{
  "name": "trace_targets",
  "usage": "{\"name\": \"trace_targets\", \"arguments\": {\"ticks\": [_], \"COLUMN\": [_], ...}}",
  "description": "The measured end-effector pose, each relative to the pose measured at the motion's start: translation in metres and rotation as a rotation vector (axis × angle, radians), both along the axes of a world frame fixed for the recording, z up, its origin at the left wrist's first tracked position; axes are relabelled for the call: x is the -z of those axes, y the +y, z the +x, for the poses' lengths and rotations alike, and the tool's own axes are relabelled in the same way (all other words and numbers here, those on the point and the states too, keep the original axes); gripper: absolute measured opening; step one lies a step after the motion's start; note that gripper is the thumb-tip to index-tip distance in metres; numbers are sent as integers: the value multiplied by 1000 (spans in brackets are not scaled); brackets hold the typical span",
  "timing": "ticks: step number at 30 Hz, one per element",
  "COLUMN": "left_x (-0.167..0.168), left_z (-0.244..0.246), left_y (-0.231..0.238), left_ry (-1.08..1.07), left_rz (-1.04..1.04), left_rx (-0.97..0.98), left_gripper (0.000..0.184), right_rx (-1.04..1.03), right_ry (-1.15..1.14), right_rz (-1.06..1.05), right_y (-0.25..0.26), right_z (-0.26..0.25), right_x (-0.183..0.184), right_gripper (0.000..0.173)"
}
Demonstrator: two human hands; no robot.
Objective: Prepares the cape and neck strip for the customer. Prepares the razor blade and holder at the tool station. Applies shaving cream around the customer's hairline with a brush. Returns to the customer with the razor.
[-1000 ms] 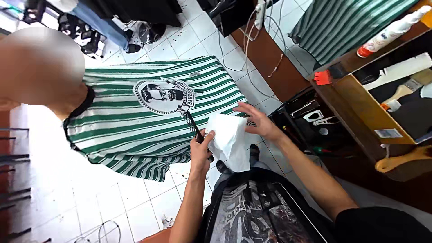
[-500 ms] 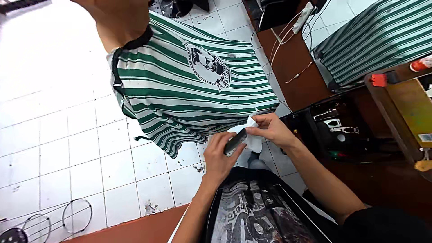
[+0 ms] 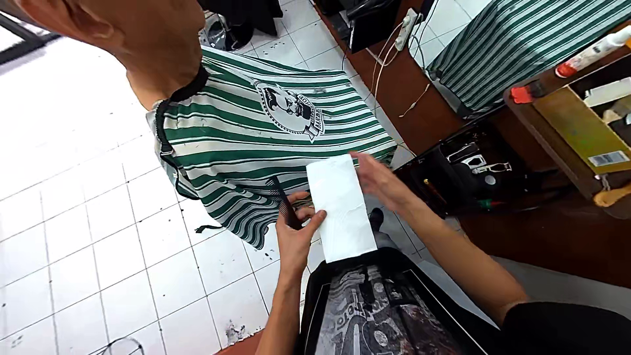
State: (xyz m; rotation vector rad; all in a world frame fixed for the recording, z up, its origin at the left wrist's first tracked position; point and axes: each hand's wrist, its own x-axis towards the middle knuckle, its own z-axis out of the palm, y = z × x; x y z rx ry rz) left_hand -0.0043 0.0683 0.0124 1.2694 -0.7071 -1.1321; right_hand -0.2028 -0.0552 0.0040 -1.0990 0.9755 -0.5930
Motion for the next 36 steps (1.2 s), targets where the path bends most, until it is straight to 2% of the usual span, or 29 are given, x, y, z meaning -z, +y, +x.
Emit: {"name": "trace_targets", "arguments": {"ticks": [3, 4, 6, 8, 10, 14, 17, 21, 23, 26, 28, 29, 31, 34, 35, 36], "left_x": [3, 4, 7, 6, 3, -5, -10, -10, -4, 8, 14, 17, 25, 42, 49, 55], "left_z": [9, 10, 13, 15, 18, 16, 9, -9, -22, -50, -73, -85, -105, -132, -140, -148], "left_y": [7, 9, 15, 21, 26, 27, 20, -3, -20, -46, -62, -69, -83, -98, -103, -109], "left_ry": [-77, -118, -211, -296, -370, -528, -635, -704, -692, -626, -658, -685, -707, -686, -677, -669], "left_rz": [-21, -34, -65, -66, -64, -92, -145, -245, -262, -239, -170, -124, -28, 68, 98, 131], "left_rx": [-19, -32, -62, -72, -58, -27, 10, 116, 177, 264, 263, 255, 268, 301, 317, 323], "left_gripper": [64, 59, 38, 24, 22, 20, 16, 12, 13, 10, 11, 13, 14, 13, 14, 14], "right_rx": [-174, -180, -129, -9, 54, 107, 100, 132, 122, 120, 204, 273, 460, 694, 715, 630], "right_ry": [-181, -260, -373, -356, -314, -293, -266, -166, -125, -64, 110, 222, 450, 768, 866, 924], "right_rz": [308, 350, 368, 304, 181, -22, -196, -451, -564, -605, -530, -478, -373, -83, 51, 260], "right_y": [29, 36, 46, 51, 51, 48, 47, 46, 39, 14, -23, -49, -114, -202, -226, -255], "right_z": [7, 11, 20, 28, 28, 16, 1, -28, -50, -94, -140, -171, -249, -368, -393, -411], "right_x": [24, 27, 28, 20, 13, -1, -3, 3, 10, 32, 53, 71, 134, 225, 232, 219], "right_gripper": [62, 61, 57, 73, 91, 97, 88, 45, 29, 21, 22, 21, 23, 37, 40, 44]}}
